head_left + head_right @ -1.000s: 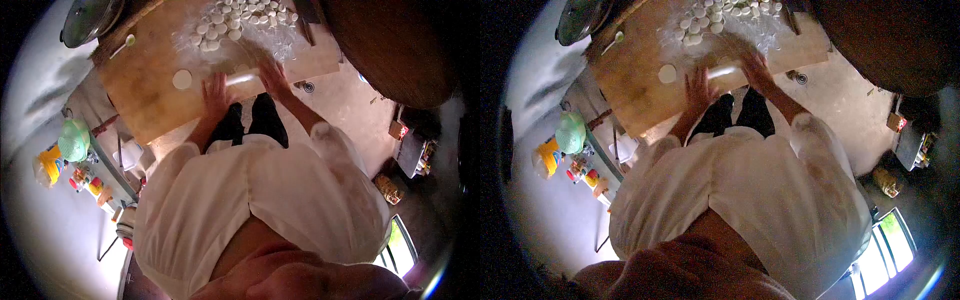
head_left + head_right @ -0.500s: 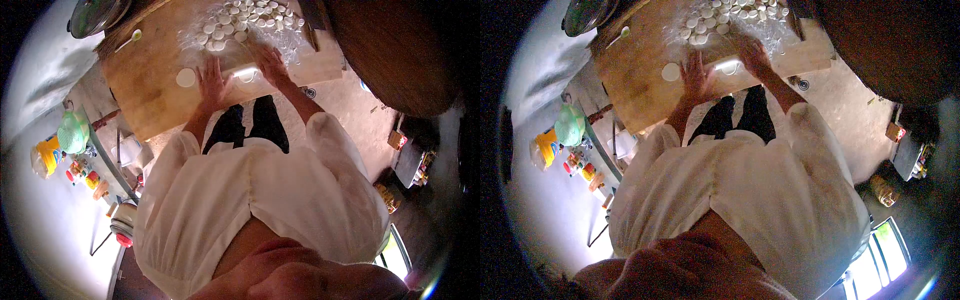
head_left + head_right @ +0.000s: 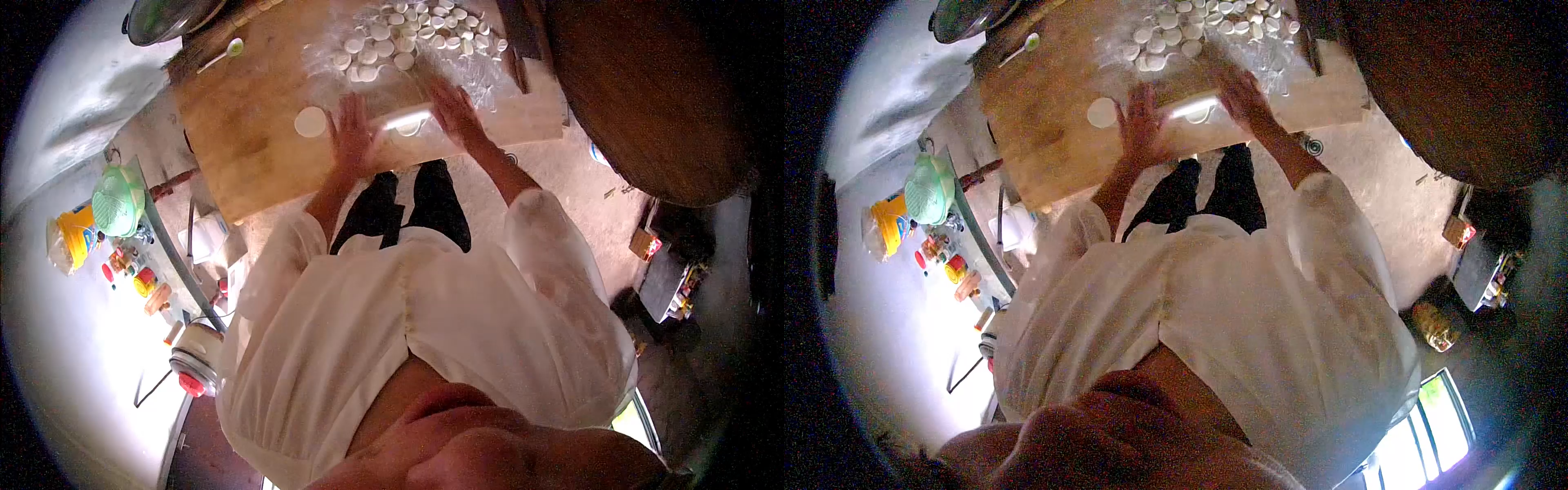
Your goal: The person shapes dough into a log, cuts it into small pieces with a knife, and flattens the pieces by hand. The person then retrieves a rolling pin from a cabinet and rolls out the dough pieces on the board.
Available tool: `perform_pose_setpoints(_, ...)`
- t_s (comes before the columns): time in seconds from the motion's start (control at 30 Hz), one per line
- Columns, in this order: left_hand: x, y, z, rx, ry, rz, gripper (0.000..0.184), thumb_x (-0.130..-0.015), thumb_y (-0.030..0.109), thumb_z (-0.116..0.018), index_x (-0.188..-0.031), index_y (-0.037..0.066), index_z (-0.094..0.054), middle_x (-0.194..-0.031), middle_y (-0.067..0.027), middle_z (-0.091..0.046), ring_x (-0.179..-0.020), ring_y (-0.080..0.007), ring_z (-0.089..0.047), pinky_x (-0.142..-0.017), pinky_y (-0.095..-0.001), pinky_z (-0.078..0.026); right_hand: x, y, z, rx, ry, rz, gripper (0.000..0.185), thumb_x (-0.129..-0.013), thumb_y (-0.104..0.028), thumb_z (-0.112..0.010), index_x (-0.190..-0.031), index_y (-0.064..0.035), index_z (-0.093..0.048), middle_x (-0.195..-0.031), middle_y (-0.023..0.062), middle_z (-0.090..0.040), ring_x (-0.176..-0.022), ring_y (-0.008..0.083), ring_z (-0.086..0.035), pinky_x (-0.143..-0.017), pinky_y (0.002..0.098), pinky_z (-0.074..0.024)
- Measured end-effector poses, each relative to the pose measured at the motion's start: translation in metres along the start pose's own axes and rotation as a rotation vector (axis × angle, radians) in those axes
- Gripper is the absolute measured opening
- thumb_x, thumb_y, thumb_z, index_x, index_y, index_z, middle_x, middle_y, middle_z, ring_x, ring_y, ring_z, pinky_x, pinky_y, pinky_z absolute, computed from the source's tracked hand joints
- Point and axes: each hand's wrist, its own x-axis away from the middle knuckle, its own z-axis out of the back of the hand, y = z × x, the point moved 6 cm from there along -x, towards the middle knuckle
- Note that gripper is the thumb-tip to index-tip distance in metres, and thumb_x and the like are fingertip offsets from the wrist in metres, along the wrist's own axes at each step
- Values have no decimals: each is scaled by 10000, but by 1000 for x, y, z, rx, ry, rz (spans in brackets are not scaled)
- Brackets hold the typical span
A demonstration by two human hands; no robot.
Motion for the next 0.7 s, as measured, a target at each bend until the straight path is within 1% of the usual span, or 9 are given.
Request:
perform_pose_setpoints(0.1, 46, 25, 2, 53, -76, -61, 845, -906, 502, -616, -1527, 23, -299, -1598, -187, -275, -1481, -339, -256, -1190, -613, -110, 49, -17, 19, -167, 89, 48, 504, -980, -171, -572, -1458, -71, -447, -1530, 145, -398, -1455, 328, -310, -1171, 539, -242)
perform_pose_setpoints(0.2, 67, 19, -20, 44, -240, -15, 840, -903, 499, -619, -1521, 23, -308, -1603, -181, -264, -1499, -331, -221, -1190, -613, -113, 36, -23, 13, -28, 18, 37, 490, -968, -166, -590, -1432, -62, -472, -1491, 150, -441, -1406, 344, -378, -1163, 516, -271)
perform_pose_setpoints(0.23, 51, 10, -23, 46, -242, -8, 840, -903, 499, -619, -1521, 23, -308, -1603, -181, -264, -1499, -331, -221, -1190, -613, -113, 14, -23, 9, -7, 54, 42, 479, -965, -167, -592, -1420, -60, -485, -1476, 148, -459, -1390, 348, -396, -1159, 507, -282)
perform_pose_setpoints(0.3, 12, -11, -3, 52, -19, 142, 853, -884, 486, -651, -1518, 25, -313, -1592, -183, -286, -1500, -330, -213, -1191, -613, -113, -17, 1, -9, -38, 52, 35, 465, -961, -174, -596, -1403, -60, -505, -1463, 147, -471, -1381, 343, -404, -1155, 492, -293)
perform_pose_setpoints(0.37, 7, -10, -10, -30, -15, 95, 857, -881, 485, -655, -1518, 26, -312, -1589, -186, -290, -1503, -328, -203, -1191, -613, -111, -32, -3, -2, 70, 65, 242, 463, -961, -181, -595, -1395, -44, -512, -1470, 153, -463, -1389, 339, -392, -1154, 487, -296)
perform_pose_setpoints(0.4, 5, -7, -11, -110, 2, 53, 861, -877, 484, -660, -1518, 26, -312, -1586, -189, -294, -1506, -327, -193, -1192, -612, -110, -32, -6, 15, -74, 7, 141, 479, -953, -172, -601, -1400, -32, -504, -1475, 152, -460, -1383, 346, -402, -1155, 495, -296)
perform_pose_setpoints(0.5, 56, 33, -2, 70, -145, 4, 860, -883, 489, -650, -1519, 24, -307, -1589, -178, -293, -1504, -329, -199, -1191, -611, -116, 28, -17, 25, 47, 45, 180, 493, -945, -166, -607, -1406, -27, -498, -1480, 135, -461, -1380, 349, -405, -1150, 506, -300)
perform_pose_setpoints(0.63, 62, 28, -8, -3, -229, -17, 858, -892, 508, -625, -1521, 21, -304, -1591, -168, -295, -1502, -332, -202, -1191, -613, -110, 35, -13, 0, -74, 42, 97, 491, -945, -156, -606, -1409, -38, -497, -1485, 131, -459, -1392, 348, -395, -1151, 511, -300)
perform_pose_setpoints(0.7, 14, -2, 3, 15, -69, 139, 838, -904, 495, -613, -1523, 24, -302, -1590, -157, -301, -1501, -324, -207, -1189, -617, -105, -18, -7, -4, -60, 81, 113, 496, -943, -137, -606, -1414, -37, -489, -1493, 145, -449, -1410, 345, -379, -1159, 515, -294)
